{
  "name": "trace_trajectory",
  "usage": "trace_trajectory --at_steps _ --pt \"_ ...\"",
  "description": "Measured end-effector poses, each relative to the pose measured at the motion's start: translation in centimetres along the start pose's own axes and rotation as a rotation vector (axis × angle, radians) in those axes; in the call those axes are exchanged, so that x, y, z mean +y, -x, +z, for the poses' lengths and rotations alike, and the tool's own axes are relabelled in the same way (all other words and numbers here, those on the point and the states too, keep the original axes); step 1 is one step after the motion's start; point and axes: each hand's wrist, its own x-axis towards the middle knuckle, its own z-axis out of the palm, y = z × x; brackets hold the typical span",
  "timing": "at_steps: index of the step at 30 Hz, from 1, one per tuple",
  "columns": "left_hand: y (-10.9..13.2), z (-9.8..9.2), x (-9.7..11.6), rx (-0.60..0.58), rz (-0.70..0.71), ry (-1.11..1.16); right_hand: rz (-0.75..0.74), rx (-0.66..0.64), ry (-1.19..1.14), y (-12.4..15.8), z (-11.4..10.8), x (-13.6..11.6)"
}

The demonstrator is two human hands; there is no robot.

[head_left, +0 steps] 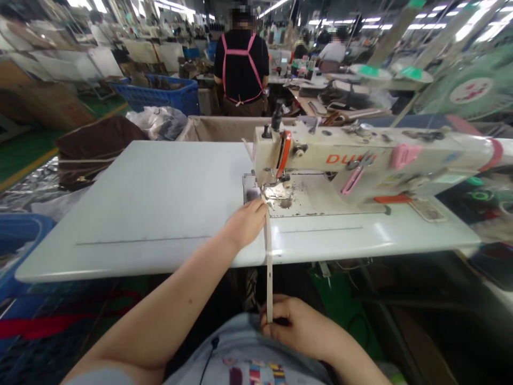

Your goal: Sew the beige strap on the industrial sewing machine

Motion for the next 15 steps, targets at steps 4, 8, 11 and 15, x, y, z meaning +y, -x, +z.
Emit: trace_trajectory --at_steps 4,8,11,15 --pt "-0.1 -0.1 0.0 -0.031 -0.015 -0.005 0.064 -0.065 -0.135 0.8 0.8 -0.1" --pt "-0.3 -0.3 0.3 -0.064 -0.027 -0.041 0.035 0.040 -0.723 2.2 0.0 -1.6" --pt "-0.4 -0.4 0.5 -0.081 -0.034 -0.081 -0.105 0.088 -0.768 3.1 -1.2 -3.0" --pt "-0.4 -0.3 0.4 -0.081 -0.007 -0.127 -0.265 0.000 -0.399 3.9 -2.1 -4.7"
